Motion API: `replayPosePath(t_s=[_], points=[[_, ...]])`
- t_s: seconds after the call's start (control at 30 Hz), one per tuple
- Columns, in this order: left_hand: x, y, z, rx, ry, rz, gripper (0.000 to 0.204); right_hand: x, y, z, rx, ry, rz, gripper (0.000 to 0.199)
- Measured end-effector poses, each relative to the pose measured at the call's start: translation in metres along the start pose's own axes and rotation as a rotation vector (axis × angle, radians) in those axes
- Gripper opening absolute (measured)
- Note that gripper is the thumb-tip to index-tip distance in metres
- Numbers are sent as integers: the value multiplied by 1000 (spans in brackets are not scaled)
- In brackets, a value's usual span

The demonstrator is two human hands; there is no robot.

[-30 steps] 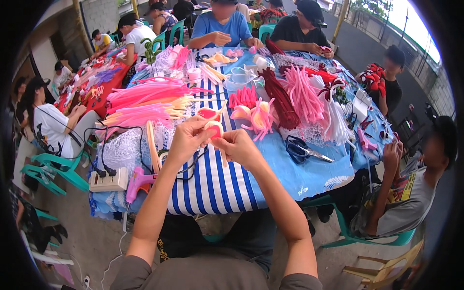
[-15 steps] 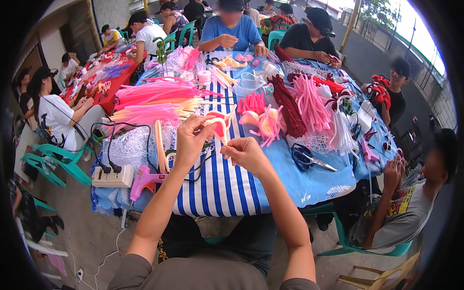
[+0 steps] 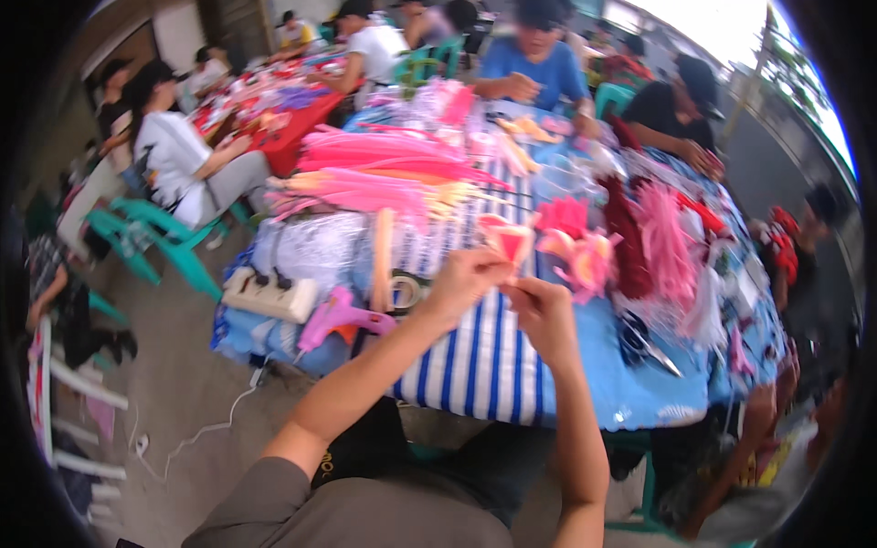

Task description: The person assembles craft flowers by hand at a table, using wooden sticks and pink fabric petals. The person gathers fabric pieces, aligns them with the sticks, and secures them to form flower shapes, repeating the process with multiple items.

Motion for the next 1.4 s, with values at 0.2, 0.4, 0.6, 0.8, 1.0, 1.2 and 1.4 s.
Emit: replayPosePath(t_s=[0.2,0.4,0.6,0.8,1.0,1.2,1.4], points=[[-5,-4,-5,-309,151,195,16,-5,-4,-1,149,202,-289,9],[-2,-2,-5,-231,177,29,17,-9,1,-1,-45,41,-13,23],[-3,-8,-7,-307,168,59,18,-14,4,1,-51,9,63,30],[-1,-12,-7,-343,206,118,17,-18,12,-2,-57,8,84,34],[12,-14,-2,-201,191,37,21,-15,15,-5,-98,-79,61,32],[10,-15,-2,-165,132,-30,19,-5,21,-3,-153,34,172,22],[16,-6,-5,44,132,-189,19,-16,26,1,-179,-102,370,22]])
Point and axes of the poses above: each hand's wrist, its own z-axis towards the middle knuckle, its own x-axis out of the back of the hand, y = z × x, the point moved 3 cm from there along z, towards the middle knuckle, and after that the axes turned 13 degrees about -z, right-handed, at the moved point
